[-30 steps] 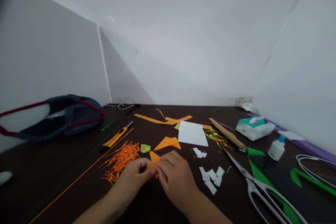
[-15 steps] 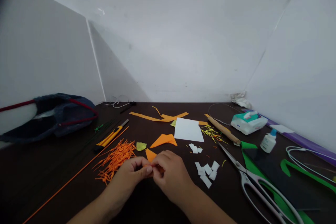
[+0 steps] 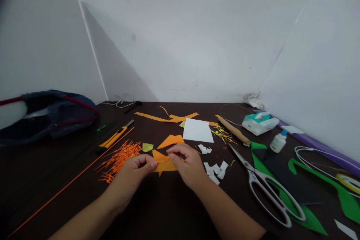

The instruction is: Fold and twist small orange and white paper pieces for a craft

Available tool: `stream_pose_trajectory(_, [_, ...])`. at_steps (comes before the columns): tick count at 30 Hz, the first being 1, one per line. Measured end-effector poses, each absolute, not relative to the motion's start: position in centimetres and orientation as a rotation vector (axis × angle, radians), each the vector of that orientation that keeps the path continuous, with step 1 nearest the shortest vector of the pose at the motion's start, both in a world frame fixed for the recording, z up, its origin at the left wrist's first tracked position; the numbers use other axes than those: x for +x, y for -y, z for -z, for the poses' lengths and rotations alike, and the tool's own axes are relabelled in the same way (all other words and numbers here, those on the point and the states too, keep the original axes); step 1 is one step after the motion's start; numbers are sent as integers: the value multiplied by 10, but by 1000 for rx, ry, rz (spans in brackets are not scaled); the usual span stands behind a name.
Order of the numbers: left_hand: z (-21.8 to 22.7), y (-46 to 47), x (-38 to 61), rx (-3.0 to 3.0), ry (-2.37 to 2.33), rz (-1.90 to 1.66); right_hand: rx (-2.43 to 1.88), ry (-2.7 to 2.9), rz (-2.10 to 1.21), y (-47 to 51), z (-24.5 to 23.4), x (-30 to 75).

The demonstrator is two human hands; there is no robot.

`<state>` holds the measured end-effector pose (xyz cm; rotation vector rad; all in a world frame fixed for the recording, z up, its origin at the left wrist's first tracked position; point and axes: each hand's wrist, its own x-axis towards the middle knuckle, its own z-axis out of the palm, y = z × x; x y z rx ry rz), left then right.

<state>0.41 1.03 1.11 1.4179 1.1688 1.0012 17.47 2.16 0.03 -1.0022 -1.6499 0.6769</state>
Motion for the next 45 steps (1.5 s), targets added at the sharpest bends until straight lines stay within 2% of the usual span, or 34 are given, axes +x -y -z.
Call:
stream_pose_trajectory(7, [-14, -7, 11, 1495, -1167, -1016, -992, 1756, -698, -14, 0, 161])
stream_pose_trajectory(14, [-6, -9, 10, 1309, -996, -1011, -925, 1883, -496, -15, 5, 166])
stream_pose_trajectory(20, [-8, -8, 12, 1303, -1011, -975, -896, 1897, -460, -16, 6, 166])
stream_pose_trajectory(29, [-13, -4, 13, 1295, -889, -950, -992, 1715, -750, -13, 3, 166])
stream_pose_trajectory(39, [-12, -2, 13, 1342, -963, -1000, -817, 1478, -1113, -11, 2, 161])
stream_pose_trajectory(45, [-13, -2, 12, 1428, -1026, -1014, -784, 1415, -1202, -9, 2, 162])
